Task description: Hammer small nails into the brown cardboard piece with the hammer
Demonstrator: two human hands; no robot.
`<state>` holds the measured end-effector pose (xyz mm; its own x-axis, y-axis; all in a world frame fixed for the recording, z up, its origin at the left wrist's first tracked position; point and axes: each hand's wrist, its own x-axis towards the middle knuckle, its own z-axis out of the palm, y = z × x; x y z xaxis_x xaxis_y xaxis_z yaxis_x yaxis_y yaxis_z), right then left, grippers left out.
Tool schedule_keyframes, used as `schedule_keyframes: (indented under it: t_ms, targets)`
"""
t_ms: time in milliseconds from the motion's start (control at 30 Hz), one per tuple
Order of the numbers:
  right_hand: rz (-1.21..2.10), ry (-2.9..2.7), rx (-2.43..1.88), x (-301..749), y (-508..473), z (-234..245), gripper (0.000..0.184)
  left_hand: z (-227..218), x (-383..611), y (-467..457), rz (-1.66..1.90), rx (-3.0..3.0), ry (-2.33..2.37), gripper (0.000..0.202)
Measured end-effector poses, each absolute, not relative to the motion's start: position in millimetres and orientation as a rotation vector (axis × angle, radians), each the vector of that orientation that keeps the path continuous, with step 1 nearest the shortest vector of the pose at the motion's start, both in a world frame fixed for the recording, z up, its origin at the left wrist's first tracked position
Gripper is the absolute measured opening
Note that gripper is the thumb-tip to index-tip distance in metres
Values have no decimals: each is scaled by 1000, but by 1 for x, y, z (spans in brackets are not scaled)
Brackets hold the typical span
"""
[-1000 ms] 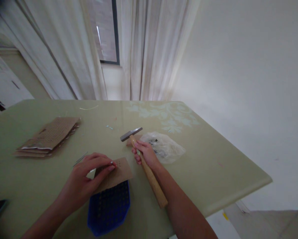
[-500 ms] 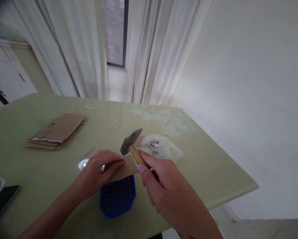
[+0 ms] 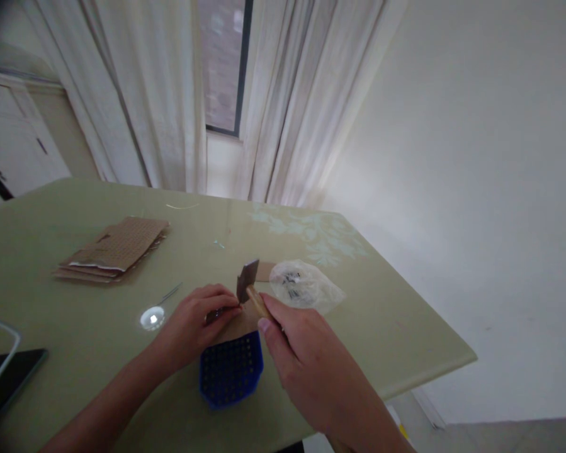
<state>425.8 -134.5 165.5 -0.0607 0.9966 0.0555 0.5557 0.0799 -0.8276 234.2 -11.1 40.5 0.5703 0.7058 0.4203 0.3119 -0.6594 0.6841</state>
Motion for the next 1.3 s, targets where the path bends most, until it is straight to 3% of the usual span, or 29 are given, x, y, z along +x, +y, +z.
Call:
schedule_keyframes:
  t_ms: [433, 567, 833, 967, 1133, 1300]
  targets:
    - [795, -1637, -1610, 425, -141, 158, 24, 40, 235, -12, 921, 2170, 828, 11]
    - [788, -1634, -1639, 424, -143, 150, 27, 40, 233, -12, 884, 2086, 856, 21]
    - [791, -1770, -1710, 417, -138, 143, 40, 45, 233, -13, 799, 2094, 891, 18]
    - [713, -1815, -1715, 419, -135, 140, 38, 44, 233, -14, 799, 2090, 903, 21]
    - [805, -1766, -1732, 420, -134, 132, 40, 40, 233, -13, 814, 2076, 914, 24]
    - [1059, -1726, -1692, 436, -130, 128, 29, 37, 233, -12, 830, 2070, 909, 21]
